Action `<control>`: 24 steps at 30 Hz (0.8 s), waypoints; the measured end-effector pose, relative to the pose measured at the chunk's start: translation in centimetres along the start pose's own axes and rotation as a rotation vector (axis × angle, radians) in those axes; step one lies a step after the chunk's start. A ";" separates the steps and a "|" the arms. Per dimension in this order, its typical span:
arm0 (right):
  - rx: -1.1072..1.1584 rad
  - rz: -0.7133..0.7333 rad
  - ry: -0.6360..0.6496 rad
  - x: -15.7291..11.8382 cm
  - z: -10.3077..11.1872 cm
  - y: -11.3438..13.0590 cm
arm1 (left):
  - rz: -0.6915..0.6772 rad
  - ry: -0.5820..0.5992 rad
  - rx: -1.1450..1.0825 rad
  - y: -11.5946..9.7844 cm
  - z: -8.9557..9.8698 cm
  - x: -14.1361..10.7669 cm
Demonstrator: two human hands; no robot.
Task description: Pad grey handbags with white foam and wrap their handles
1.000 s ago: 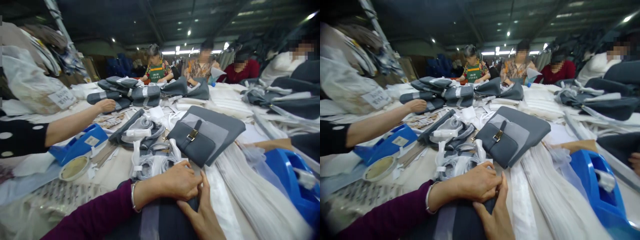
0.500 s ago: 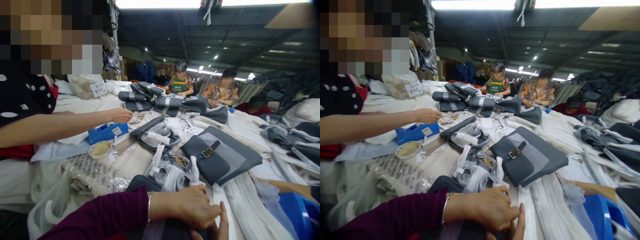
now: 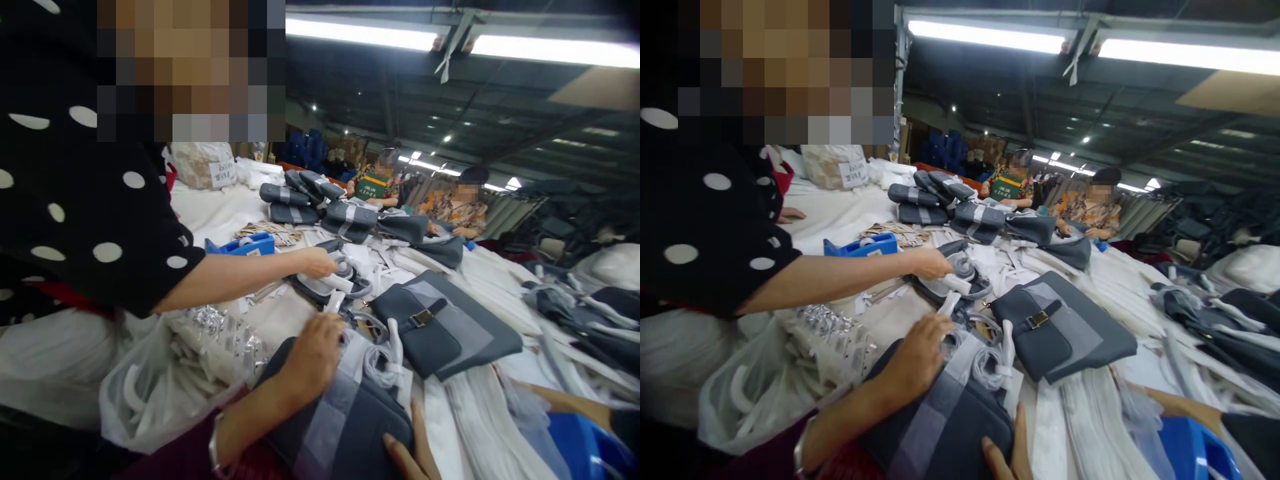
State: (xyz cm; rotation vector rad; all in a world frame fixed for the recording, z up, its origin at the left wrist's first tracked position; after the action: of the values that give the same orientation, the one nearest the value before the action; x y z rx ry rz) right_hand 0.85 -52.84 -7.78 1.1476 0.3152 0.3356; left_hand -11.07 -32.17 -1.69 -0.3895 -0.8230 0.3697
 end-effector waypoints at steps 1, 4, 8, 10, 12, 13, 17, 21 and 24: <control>0.006 0.003 0.002 -0.1 0.1 0.4 | 0.180 -0.012 0.021 1.8 0.8 -0.9; 0.036 0.014 0.015 -0.3 0.2 1.4 | 0.499 0.113 -0.123 5.7 2.0 -3.0; 0.085 0.006 0.054 -0.2 0.2 1.5 | 0.601 0.200 -0.308 5.7 3.0 -4.3; 0.102 0.016 0.066 -0.2 0.4 1.0 | 0.611 0.201 -0.323 4.9 3.5 -4.9; 0.108 0.033 0.059 -0.2 0.8 0.4 | 0.620 0.211 -0.342 4.4 3.9 -5.7; 0.105 0.035 0.053 -0.2 1.0 0.2 | 0.622 0.212 -0.352 4.3 4.0 -6.1; 0.086 -0.012 0.078 -0.7 1.8 -0.1 | 0.638 0.209 -0.389 4.2 4.2 -8.1; 0.144 -0.128 0.132 -1.8 2.2 1.2 | 0.659 0.246 -0.424 3.6 4.9 -8.8; 0.229 -0.203 0.130 -2.6 2.2 2.4 | 0.680 0.271 -0.457 2.9 5.5 -8.6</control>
State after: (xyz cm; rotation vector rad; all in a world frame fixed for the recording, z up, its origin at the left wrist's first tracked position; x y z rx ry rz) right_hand -0.88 -54.85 -4.55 1.3081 0.5922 0.1986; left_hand -21.14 -32.53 -5.06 -1.1327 -0.4823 0.7416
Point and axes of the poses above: each hand's wrist, its own x-axis towards the middle knuckle, its own z-axis out of the back of the hand, y = z × x, the point moved 1 cm from there along x, towards the middle knuckle, and after that the axes turned 8 degrees about -y, right-handed, at the moved point
